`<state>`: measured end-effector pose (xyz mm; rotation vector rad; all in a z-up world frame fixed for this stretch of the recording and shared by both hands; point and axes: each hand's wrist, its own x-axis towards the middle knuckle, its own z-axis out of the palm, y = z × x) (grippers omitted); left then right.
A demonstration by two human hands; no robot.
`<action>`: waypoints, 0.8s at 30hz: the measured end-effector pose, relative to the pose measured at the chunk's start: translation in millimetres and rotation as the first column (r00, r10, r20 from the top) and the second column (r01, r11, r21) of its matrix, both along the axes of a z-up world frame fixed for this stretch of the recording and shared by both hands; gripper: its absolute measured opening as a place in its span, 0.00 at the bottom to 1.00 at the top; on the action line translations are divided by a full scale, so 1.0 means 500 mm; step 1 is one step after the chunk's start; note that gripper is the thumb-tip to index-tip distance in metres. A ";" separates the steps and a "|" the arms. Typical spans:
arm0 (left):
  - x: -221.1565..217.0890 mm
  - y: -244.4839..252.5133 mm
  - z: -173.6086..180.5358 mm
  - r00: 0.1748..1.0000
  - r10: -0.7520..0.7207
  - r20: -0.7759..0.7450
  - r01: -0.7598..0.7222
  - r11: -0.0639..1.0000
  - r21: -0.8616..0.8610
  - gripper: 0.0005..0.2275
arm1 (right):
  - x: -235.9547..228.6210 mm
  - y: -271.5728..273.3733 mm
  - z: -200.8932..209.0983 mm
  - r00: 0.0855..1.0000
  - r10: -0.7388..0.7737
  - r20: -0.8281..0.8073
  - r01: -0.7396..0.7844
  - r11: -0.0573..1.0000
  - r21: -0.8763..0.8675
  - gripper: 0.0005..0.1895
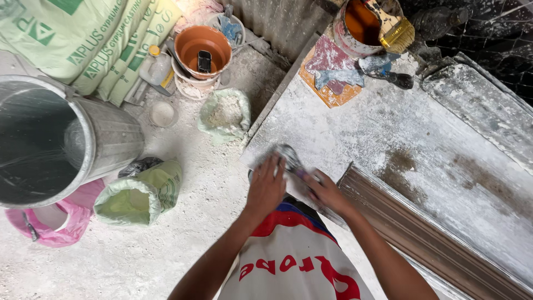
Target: The person cleans a long brown molding piece with a brush and water. They then move to a tap to fill a pink cup with water.
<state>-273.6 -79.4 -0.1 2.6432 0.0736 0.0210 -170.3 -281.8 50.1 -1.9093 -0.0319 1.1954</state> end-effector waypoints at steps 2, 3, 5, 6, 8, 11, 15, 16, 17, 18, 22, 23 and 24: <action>-0.039 -0.024 -0.002 0.981 -0.153 0.120 0.153 0.988 0.010 0.24 | -0.038 -0.101 0.023 0.992 -0.117 -0.043 0.115 0.992 -0.042 0.21; -0.052 -0.027 -0.008 0.958 -0.226 0.179 0.225 0.974 0.024 0.23 | -0.054 -0.141 0.028 0.986 -0.160 -0.051 0.156 0.985 -0.075 0.20; -0.066 -0.020 -0.032 0.932 -0.288 0.221 0.279 0.958 0.073 0.17 | -0.081 -0.199 0.027 0.934 -0.330 -0.136 0.326 0.944 -0.056 0.18; -0.068 -0.012 -0.049 0.916 -0.321 0.241 0.306 0.947 0.098 0.14 | -0.093 -0.215 0.020 0.921 -0.363 -0.142 0.357 0.932 -0.068 0.17; -0.058 0.007 -0.085 0.869 -0.389 0.305 0.374 0.921 0.108 0.12 | -0.115 -0.233 0.008 0.890 -0.430 -0.150 0.422 0.903 -0.084 0.16; -0.021 0.060 -0.139 0.813 -0.483 0.326 0.482 0.872 0.091 0.10 | -0.135 -0.226 -0.016 0.901 -0.402 -0.162 0.399 0.916 -0.053 0.17; 0.045 0.173 -0.161 0.894 -0.430 0.128 0.409 0.898 0.163 0.11 | -0.149 -0.206 -0.031 0.908 -0.357 -0.219 0.348 0.934 -0.078 0.17; 0.064 0.210 -0.156 0.934 -0.338 0.121 0.313 0.931 0.187 0.12 | -0.149 -0.201 -0.033 0.915 -0.341 -0.215 0.333 0.940 -0.074 0.17; 0.079 0.244 -0.148 0.963 -0.243 0.114 0.197 0.927 0.318 0.13 | -0.148 -0.194 -0.034 0.922 -0.323 -0.212 0.315 0.946 -0.070 0.17; 0.090 0.268 -0.137 0.982 -0.147 0.122 0.078 0.893 0.443 0.15 | -0.141 -0.183 -0.038 0.937 -0.298 -0.185 0.292 0.955 -0.057 0.18; 0.118 0.246 -0.092 0.957 0.054 0.286 -0.107 0.979 0.173 0.14 | -0.063 -0.085 -0.061 0.967 -0.223 -0.122 0.220 0.975 -0.037 0.17; 0.114 0.213 -0.083 0.970 0.016 0.242 -0.049 0.990 0.130 0.15 | -0.036 -0.050 -0.068 0.982 -0.162 -0.096 0.162 0.987 -0.009 0.18; 0.108 0.176 -0.075 0.980 -0.024 0.199 0.007 0.996 0.084 0.15 | -0.006 -0.010 -0.075 0.993 -0.101 -0.067 0.102 0.995 0.018 0.19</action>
